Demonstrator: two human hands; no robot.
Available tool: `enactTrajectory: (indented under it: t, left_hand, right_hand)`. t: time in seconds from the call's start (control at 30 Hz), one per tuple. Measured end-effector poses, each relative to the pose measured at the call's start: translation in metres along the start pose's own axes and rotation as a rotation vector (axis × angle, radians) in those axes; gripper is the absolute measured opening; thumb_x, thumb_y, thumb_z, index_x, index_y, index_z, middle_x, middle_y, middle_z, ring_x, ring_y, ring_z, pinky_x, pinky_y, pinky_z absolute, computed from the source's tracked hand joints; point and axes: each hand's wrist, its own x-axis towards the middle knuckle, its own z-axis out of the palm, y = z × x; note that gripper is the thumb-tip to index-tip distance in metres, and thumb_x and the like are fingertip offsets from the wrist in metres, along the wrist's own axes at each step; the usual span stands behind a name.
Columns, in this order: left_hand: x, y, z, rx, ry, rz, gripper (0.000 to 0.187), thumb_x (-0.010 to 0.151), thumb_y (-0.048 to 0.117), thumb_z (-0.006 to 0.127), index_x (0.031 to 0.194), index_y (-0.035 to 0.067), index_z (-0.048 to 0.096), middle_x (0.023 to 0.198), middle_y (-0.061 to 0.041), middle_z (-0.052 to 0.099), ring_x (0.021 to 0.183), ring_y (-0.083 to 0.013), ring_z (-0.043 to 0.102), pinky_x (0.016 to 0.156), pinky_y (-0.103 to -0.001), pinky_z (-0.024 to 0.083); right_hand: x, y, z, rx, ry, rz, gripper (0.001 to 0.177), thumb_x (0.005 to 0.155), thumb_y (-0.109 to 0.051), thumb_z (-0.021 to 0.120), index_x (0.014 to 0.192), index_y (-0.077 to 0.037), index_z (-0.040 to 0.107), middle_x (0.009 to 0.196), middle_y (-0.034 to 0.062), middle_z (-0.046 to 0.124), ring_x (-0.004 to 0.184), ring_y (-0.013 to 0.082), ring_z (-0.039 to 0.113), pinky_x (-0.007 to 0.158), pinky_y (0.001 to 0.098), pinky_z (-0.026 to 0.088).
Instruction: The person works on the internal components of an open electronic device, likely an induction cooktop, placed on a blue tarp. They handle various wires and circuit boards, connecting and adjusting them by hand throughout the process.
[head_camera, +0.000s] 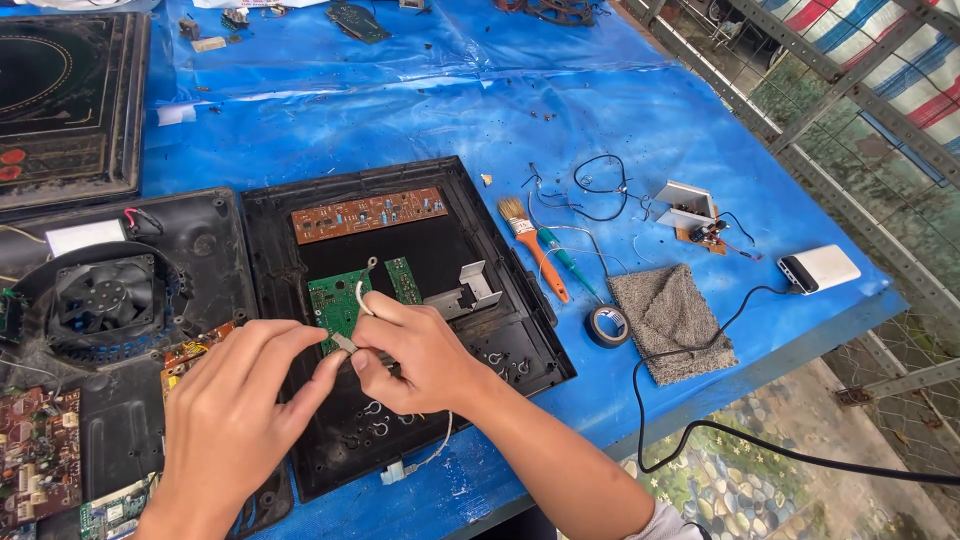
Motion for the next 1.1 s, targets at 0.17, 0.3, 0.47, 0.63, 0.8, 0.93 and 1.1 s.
enactTrajectory:
  t: [0.17, 0.3, 0.47, 0.63, 0.8, 0.93, 1.1]
  left_hand:
    - [0.003, 0.005, -0.003, -0.111, 0.015, 0.024, 0.012, 0.097, 0.017, 0.076, 0.103, 0.007, 0.074, 0.099, -0.004, 0.073, 0.081, -0.0208, 0.069, 0.075, -0.035, 0.056]
    - [0.001, 0.005, -0.003, -0.143, -0.005, 0.053, 0.01, 0.097, 0.012, 0.074, 0.105, 0.005, 0.075, 0.1, -0.006, 0.074, 0.082, -0.0219, 0.069, 0.074, -0.037, 0.057]
    - [0.001, 0.002, -0.003, -0.137, -0.026, 0.07, 0.01, 0.098, 0.012, 0.073, 0.107, 0.008, 0.074, 0.101, -0.004, 0.073, 0.082, -0.0217, 0.068, 0.072, -0.037, 0.055]
    - [-0.001, 0.001, -0.004, -0.153, -0.052, 0.042, 0.012, 0.098, 0.014, 0.071, 0.109, 0.009, 0.074, 0.103, -0.003, 0.073, 0.085, -0.0222, 0.069, 0.073, -0.037, 0.056]
    - [0.001, 0.001, -0.005, -0.132, -0.032, 0.063, 0.009, 0.098, 0.013, 0.071, 0.106, 0.011, 0.076, 0.103, -0.002, 0.074, 0.083, -0.022, 0.069, 0.069, -0.036, 0.054]
    - [0.002, 0.001, -0.006, -0.106, -0.021, 0.063, 0.008, 0.099, 0.014, 0.072, 0.106, 0.012, 0.076, 0.103, -0.001, 0.074, 0.081, -0.0213, 0.068, 0.068, -0.036, 0.052]
    - [0.004, 0.003, -0.009, -0.092, 0.003, 0.078, 0.007, 0.1, 0.013, 0.071, 0.105, 0.011, 0.076, 0.103, -0.001, 0.075, 0.081, -0.0212, 0.068, 0.068, -0.035, 0.051]
  right_hand:
    - [0.0, -0.007, 0.003, 0.007, 0.057, 0.009, 0.041, 0.113, -0.033, 0.034, 0.087, -0.004, 0.048, 0.083, 0.0064, 0.035, 0.062, 0.0194, 0.03, 0.053, 0.033, 0.028]
    - [-0.001, -0.011, 0.003, 0.024, 0.075, 0.015, 0.045, 0.113, -0.036, 0.032, 0.086, -0.004, 0.047, 0.082, 0.0065, 0.034, 0.063, 0.0198, 0.032, 0.055, 0.0339, 0.029]
    - [-0.001, -0.009, 0.004, 0.028, 0.063, 0.002, 0.044, 0.113, -0.034, 0.032, 0.084, -0.004, 0.046, 0.082, 0.0067, 0.034, 0.064, 0.02, 0.031, 0.056, 0.0336, 0.029]
    - [0.001, -0.014, 0.008, 0.061, 0.076, 0.011, 0.048, 0.114, -0.036, 0.031, 0.082, -0.003, 0.045, 0.08, 0.0064, 0.033, 0.065, 0.0195, 0.034, 0.055, 0.032, 0.03]
    - [0.002, -0.016, 0.008, 0.081, 0.092, 0.009, 0.048, 0.114, -0.036, 0.03, 0.08, -0.004, 0.043, 0.08, 0.0062, 0.031, 0.067, 0.0189, 0.031, 0.057, 0.032, 0.028]
    - [0.003, -0.019, 0.009, 0.082, 0.096, 0.017, 0.047, 0.113, -0.034, 0.032, 0.08, -0.003, 0.043, 0.08, 0.0062, 0.03, 0.067, 0.0191, 0.031, 0.058, 0.0325, 0.029]
    - [0.008, -0.023, 0.008, 0.076, 0.125, -0.003, 0.049, 0.113, -0.035, 0.031, 0.077, -0.004, 0.039, 0.078, 0.0056, 0.028, 0.065, 0.0184, 0.03, 0.056, 0.0313, 0.026]
